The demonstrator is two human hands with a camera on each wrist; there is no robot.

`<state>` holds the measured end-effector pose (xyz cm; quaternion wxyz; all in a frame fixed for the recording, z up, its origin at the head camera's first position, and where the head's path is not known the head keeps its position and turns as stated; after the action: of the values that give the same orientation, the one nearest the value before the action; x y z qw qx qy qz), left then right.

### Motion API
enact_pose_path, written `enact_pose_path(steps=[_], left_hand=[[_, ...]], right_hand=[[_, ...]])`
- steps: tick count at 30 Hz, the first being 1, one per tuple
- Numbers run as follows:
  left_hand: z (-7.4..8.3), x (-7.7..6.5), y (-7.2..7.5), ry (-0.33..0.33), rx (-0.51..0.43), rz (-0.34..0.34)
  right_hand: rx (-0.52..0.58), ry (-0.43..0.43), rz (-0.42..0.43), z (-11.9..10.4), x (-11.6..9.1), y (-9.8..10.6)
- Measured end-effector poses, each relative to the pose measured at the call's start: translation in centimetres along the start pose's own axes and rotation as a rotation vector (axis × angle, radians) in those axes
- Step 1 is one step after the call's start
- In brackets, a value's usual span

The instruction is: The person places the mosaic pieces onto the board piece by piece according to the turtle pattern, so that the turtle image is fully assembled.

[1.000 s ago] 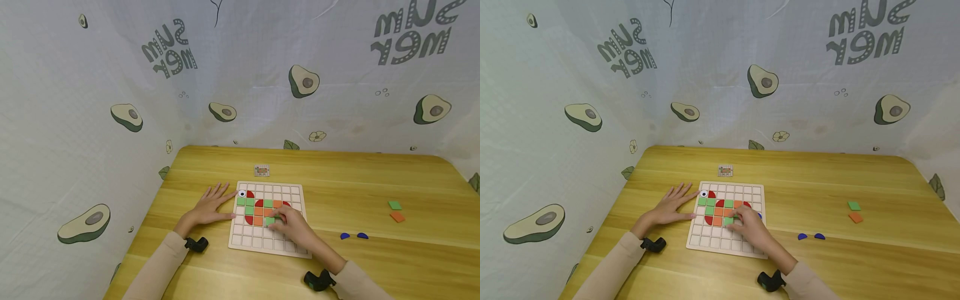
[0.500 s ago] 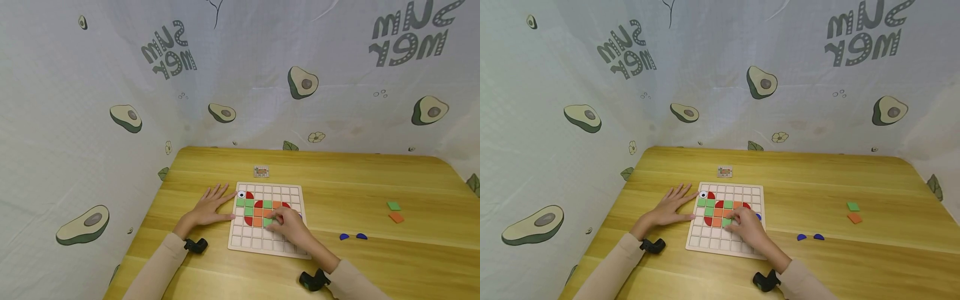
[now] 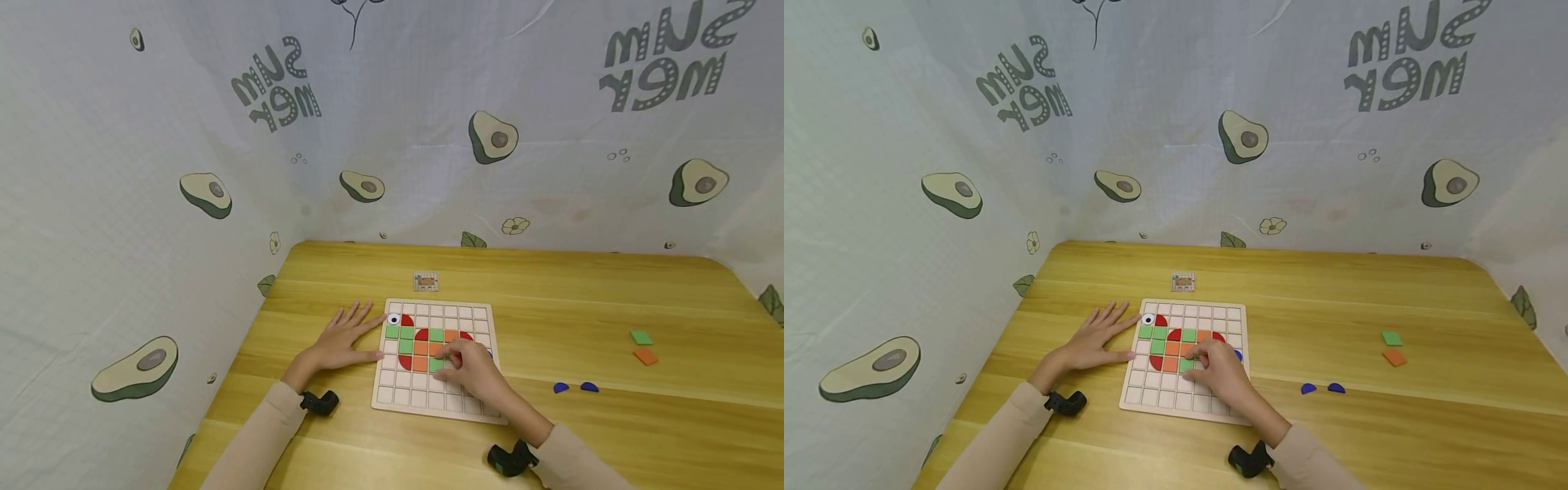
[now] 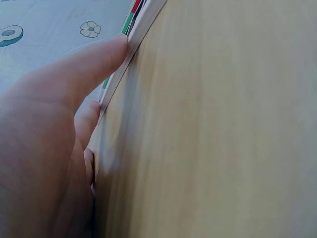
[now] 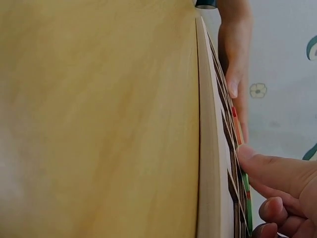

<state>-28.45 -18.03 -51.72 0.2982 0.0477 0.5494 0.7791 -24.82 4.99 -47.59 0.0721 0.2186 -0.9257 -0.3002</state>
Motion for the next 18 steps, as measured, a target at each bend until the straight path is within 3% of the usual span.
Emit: enact_pose_path(steps=[11, 18], left_hand=[[-0.1, -0.1, 0.0, -0.005, 0.002, 0.005], [0.1, -0.1, 0.0, -0.012, -0.003, 0.01]], right_hand=[[0.087, 0.043, 0.02, 0.1, -0.3, 0.7], [0.114, 0.079, 0.051, 0.6, -1.1, 2.6]])
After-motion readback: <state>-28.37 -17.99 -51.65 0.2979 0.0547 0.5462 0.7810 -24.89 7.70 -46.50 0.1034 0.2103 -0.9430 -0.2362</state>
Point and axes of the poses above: each hand's wrist, its own x-axis towards the middle knuckle, its own y-axis out of the back of the hand, z = x × y, the point moved 9 cm from there along x, towards the middle knuckle, and after that the axes turned 6 degrees about -z, right-handed, at the moved point
